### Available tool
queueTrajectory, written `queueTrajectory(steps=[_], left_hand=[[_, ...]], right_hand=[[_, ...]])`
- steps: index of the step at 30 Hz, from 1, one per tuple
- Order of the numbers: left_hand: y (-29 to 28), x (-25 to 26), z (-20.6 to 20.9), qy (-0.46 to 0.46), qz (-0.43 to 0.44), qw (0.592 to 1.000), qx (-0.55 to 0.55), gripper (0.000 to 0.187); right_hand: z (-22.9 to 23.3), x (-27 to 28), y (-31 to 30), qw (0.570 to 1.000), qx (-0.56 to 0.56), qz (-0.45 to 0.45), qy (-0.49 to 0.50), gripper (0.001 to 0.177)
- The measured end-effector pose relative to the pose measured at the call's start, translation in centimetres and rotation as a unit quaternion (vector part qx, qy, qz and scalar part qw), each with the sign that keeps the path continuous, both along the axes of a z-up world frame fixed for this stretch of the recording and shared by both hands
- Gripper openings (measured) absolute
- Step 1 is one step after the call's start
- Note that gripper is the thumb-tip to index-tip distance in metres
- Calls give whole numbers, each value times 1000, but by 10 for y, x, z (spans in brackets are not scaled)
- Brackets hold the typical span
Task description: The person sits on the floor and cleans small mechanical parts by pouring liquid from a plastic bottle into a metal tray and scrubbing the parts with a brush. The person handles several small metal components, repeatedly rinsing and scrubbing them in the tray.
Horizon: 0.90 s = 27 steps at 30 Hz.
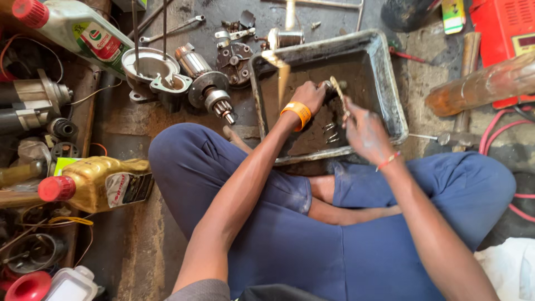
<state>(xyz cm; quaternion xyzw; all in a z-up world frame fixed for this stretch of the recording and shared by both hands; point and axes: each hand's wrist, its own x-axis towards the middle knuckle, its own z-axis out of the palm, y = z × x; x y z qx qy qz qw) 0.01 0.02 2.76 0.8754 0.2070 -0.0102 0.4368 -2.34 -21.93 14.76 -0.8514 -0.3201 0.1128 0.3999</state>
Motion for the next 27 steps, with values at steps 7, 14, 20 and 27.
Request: queueTrajectory(steps=[7,14,20,27], left_hand=[[-2,-7,17,25,22,999,-24,70],[-5,-5,13,35,34,999,-18,73],[-1,1,0,26,31,999,-7,68],[-7,-10,11,25,11,999,25,64]], right_hand=[[11,6,-2,995,-89,-17,36,47],[-3,17,-4,997,-28,-20,64,41],[-3,17,0,996,-9,-13,86,49],[-12,19,-5,992,-10,8,125,54]])
